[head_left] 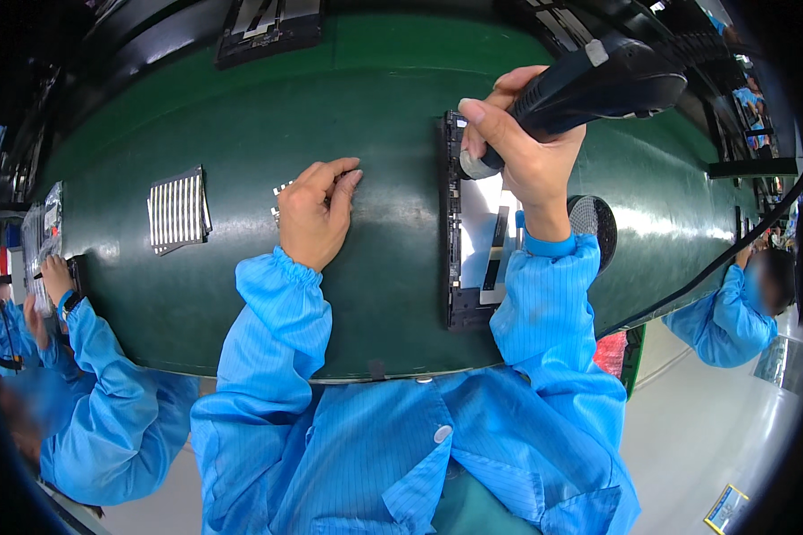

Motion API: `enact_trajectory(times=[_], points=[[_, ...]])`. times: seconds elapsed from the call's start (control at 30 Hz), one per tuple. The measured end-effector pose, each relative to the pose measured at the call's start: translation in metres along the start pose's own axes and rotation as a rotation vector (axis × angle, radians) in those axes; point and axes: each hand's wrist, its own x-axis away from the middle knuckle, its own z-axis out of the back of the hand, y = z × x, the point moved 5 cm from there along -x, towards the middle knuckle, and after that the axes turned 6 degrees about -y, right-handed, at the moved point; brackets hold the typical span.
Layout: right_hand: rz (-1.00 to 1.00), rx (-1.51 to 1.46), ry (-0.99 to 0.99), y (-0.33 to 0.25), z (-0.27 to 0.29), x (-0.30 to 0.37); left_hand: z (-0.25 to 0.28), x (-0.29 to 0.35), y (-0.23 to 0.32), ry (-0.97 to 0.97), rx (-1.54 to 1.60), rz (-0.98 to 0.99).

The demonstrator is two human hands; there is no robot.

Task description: The recorder uses an electric screwdriver to attach components to a tablet frame on an electronics assembly line.

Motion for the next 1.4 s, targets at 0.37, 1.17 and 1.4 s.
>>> enact_trajectory(times=[0.37, 1.17, 1.4], points=[[0.017, 0.154, -0.129, -0.002, -0.017, 0.013, 0.004, 0.006, -0.004, 0.118, 0.208, -0.055], [0.221, 0.177, 0.514, -0.060, 0.109, 0.068, -0.079, 0.066, 0.084, -0.347, -0.240, -0.776], [0.037, 0.281, 0.524, -0.042, 0.110, 0.085, -0.051, -0.095, 0.049, -0.273, -0.461, -0.577]])
